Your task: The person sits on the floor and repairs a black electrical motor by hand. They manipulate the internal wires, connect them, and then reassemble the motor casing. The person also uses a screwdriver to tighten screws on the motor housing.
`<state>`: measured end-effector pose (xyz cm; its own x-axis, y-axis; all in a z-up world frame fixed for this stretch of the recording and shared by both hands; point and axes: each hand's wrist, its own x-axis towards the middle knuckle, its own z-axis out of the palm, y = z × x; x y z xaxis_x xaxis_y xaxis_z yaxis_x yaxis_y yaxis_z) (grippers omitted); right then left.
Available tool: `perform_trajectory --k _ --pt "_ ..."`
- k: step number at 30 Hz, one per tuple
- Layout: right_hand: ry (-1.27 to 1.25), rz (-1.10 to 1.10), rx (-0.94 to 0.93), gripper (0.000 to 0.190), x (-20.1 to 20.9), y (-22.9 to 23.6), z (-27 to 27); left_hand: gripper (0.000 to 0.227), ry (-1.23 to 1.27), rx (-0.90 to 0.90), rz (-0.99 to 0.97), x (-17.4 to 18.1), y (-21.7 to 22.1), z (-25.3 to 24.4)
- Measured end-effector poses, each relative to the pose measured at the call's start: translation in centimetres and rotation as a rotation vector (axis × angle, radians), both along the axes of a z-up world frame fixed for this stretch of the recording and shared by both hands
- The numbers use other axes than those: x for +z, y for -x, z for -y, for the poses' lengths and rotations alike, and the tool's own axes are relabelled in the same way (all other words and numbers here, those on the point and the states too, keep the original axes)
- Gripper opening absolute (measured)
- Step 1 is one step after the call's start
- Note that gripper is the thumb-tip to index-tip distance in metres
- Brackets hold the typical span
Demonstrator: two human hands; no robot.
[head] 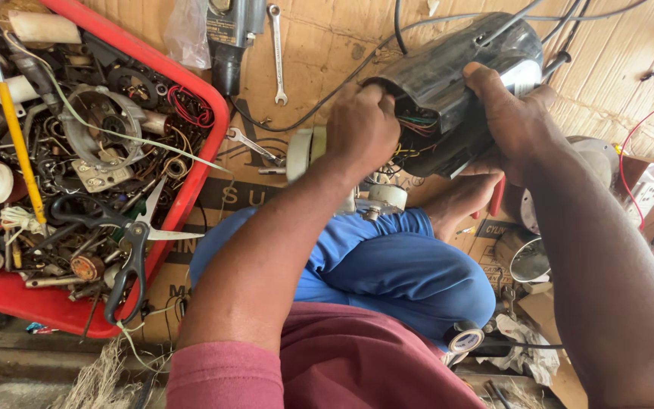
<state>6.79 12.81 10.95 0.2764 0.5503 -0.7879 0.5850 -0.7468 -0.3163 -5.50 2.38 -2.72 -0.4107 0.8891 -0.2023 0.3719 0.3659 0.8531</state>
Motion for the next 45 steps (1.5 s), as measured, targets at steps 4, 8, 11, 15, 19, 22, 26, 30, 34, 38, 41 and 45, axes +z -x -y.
perform_trajectory --k 4,8,11,15,19,22,26,30,34,38,41,45 --pt "-0.011 -0.002 -0.005 0.110 0.5 0.0 0.2 0.030 0.178 -0.044 0.219 -1.3 0.0 -0.3" --pt "-0.021 -0.016 -0.040 0.107 0.7 -0.5 1.1 0.032 0.350 -0.159 0.078 -3.1 -1.4 -1.1" --pt "-0.044 -0.036 -0.087 0.104 0.7 -1.1 1.7 0.034 0.350 -0.408 -0.073 -3.6 -2.8 -1.5" --pt "-0.053 -0.030 -0.149 0.101 0.6 -1.2 1.9 0.046 -0.095 -0.452 -0.176 -3.2 -3.3 -2.8" --pt "-0.073 -0.007 -0.118 0.103 0.5 -2.1 2.8 0.053 -0.515 -0.441 -0.178 -2.4 -3.5 -5.1" --pt "-0.079 0.016 -0.088 0.103 0.0 -3.2 3.5 0.052 -0.512 -0.477 -0.149 -1.8 -4.7 -6.2" --pt "-0.148 -0.091 -0.150 0.103 -0.8 -4.7 4.9 0.052 -0.474 -0.519 -0.135 -2.5 -5.8 -6.7" --pt "-0.198 -0.219 -0.232 0.100 -2.2 -6.3 6.4 0.051 -0.422 -0.561 -0.110 -4.6 -7.0 -6.0" --pt "-0.245 -0.402 -0.302 0.093 -2.9 -7.4 8.1 0.051 -0.334 -0.563 -0.110 -7.0 -7.8 -4.0" --pt "-0.301 -0.551 -0.466 0.085 -3.6 -7.7 9.9 0.050 -0.172 -0.518 -0.161 -9.1 -8.7 -1.5" --pt "-0.259 -0.495 -0.610 0.081 -4.4 -7.6 10.3 0.050 -0.114 -0.522 -0.185 -10.1 -8.5 -0.6" --pt "-0.317 -0.517 -0.496 0.089 -4.7 -8.3 10.7 0.049 -0.240 -0.635 -0.112 -9.1 -9.0 -3.6"
